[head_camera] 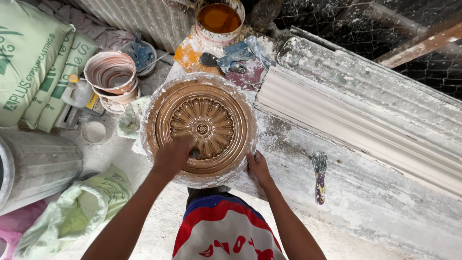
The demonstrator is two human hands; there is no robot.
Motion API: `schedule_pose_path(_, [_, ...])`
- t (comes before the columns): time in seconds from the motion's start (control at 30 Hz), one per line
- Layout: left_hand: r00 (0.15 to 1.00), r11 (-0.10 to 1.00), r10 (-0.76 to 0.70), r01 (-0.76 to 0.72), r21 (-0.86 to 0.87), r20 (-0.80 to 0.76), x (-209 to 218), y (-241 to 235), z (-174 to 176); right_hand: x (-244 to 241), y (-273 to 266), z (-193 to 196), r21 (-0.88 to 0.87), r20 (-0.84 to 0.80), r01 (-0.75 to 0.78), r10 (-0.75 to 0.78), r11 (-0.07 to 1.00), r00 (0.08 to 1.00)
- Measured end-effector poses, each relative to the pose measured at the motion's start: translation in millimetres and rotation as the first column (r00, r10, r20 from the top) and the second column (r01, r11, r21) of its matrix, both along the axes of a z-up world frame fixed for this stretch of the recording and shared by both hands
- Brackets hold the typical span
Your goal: The person smooths a white plaster-like mixture into a round mold using a trowel, then removes the hardened decorative plate and places it on a wire rack. They then apply a brown liquid to the mold with a brush.
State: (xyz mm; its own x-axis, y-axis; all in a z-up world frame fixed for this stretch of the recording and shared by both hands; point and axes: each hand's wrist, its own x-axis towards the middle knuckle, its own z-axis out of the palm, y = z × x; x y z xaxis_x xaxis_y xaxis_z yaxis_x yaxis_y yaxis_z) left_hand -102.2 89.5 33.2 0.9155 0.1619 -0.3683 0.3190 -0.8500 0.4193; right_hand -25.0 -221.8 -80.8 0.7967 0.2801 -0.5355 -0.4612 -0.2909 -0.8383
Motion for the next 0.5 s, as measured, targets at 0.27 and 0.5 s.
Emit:
schedule_pose_path(0.27, [0.95, 0.631, 0.087, 0.18, -0.755, 0.299, 1.4, -80.5, -39.9, -0.9, -2.7, -3.5, 0.069, 0.048, -0.019, 0.016, 0.997, 0.999])
schedule_pose_path(0.5, [0.832, 0.549, 0.391, 0.133, -0.825, 0.395, 133.6, -86.5, -73.4, 1.7, -6.7, -18.9, -0.025, 0.045, -0.027, 0.028, 0.999, 0.999])
